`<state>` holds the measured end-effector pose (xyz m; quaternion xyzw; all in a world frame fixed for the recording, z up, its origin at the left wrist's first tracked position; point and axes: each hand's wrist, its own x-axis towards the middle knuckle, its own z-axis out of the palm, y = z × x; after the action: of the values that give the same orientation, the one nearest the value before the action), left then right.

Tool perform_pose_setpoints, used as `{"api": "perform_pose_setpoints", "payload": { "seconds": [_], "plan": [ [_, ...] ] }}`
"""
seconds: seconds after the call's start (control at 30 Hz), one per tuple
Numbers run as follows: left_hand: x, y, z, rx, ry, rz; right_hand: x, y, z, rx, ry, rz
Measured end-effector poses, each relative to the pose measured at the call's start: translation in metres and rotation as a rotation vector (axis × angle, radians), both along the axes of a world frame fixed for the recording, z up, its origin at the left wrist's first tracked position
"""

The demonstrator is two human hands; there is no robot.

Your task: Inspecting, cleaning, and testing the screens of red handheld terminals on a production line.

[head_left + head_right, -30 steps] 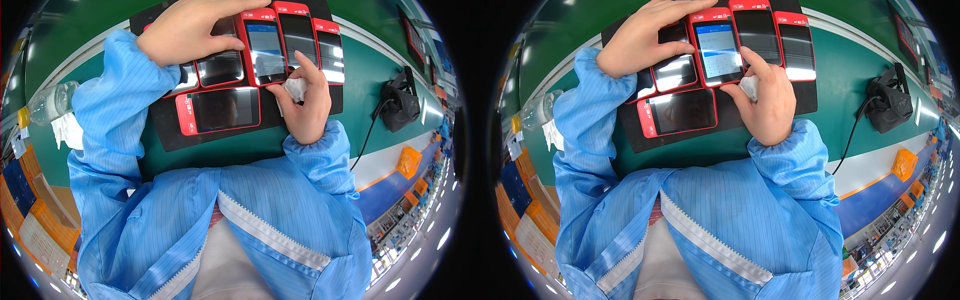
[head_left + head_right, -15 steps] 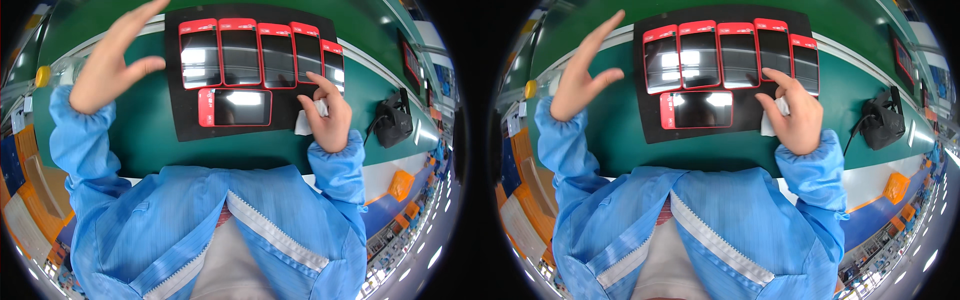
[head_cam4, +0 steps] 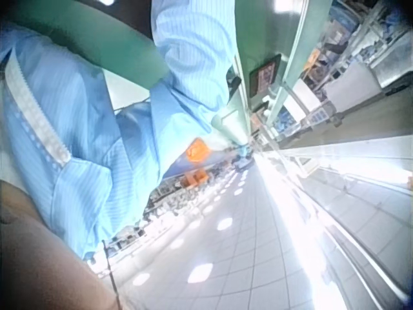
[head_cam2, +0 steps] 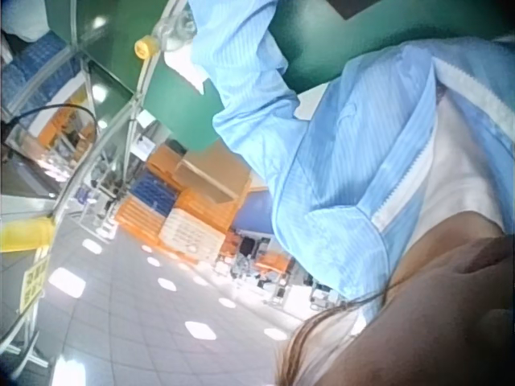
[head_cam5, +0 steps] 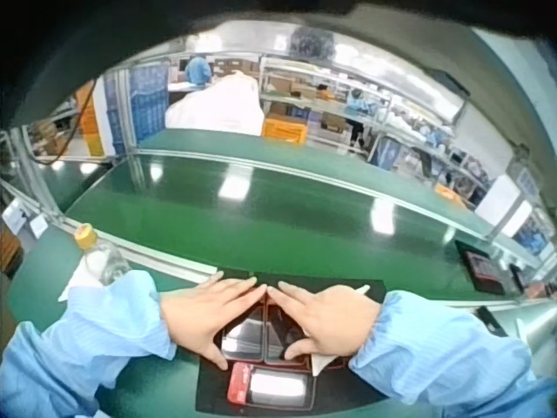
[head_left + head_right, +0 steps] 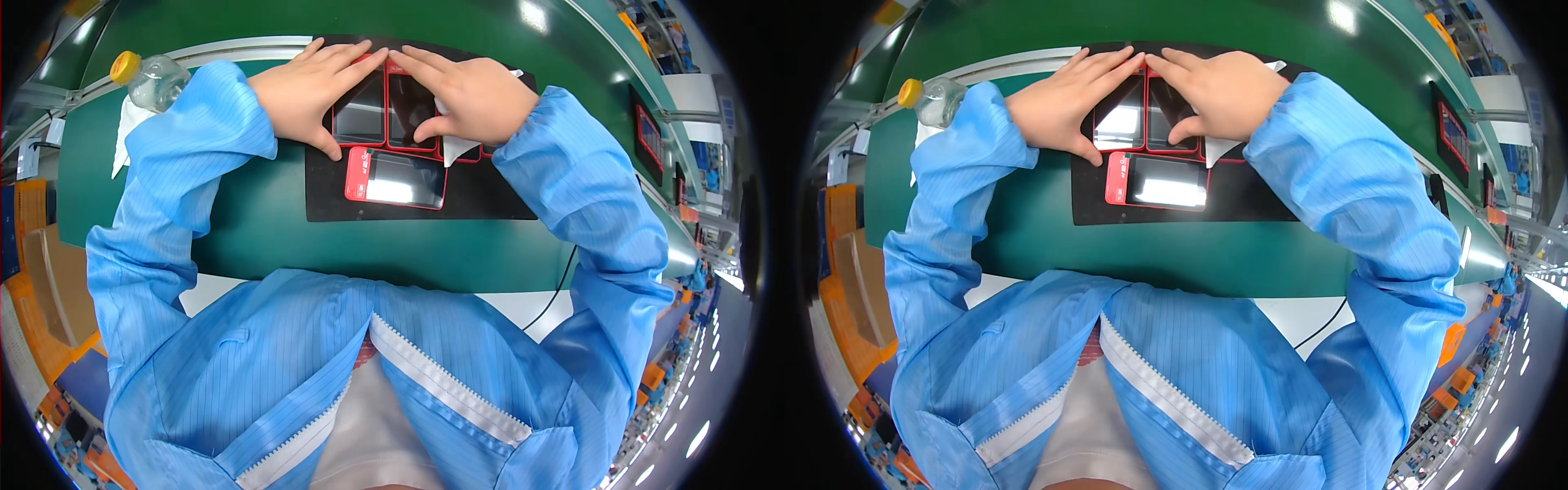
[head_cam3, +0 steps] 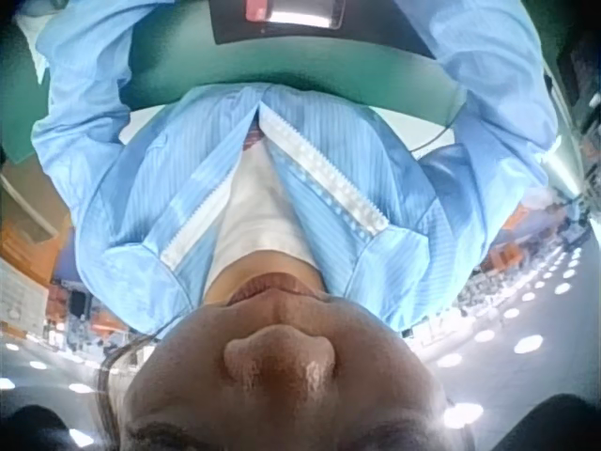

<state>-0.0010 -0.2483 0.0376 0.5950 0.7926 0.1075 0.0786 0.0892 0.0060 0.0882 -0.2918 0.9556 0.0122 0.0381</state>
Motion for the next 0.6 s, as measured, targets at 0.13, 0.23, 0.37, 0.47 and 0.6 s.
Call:
{"api": "perform_pose_setpoints", "payload": {
  "seconds": [0.13,0.23,0.37,0.47,0.6],
  "plan": [
    [0.005,-0.013,0.004,-0.025,0.014,0.033,0.018,0.006,0.015,-0.052,0.025,-0.041],
    [0.011,-0.032,0.004,-0.118,0.048,0.119,0.061,0.01,0.021,-0.099,0.037,-0.09],
    [0.019,-0.007,0.02,-0.162,0.063,0.127,0.116,-0.013,0.003,-0.185,-0.073,-0.214],
    [0.022,0.006,0.013,-0.247,0.159,0.144,0.134,-0.029,-0.012,-0.124,-0.038,-0.357],
    [0.007,0.003,0.024,-0.041,-0.029,0.106,0.159,-0.027,-0.021,-0.25,0.013,-0.511]
  ]
}}
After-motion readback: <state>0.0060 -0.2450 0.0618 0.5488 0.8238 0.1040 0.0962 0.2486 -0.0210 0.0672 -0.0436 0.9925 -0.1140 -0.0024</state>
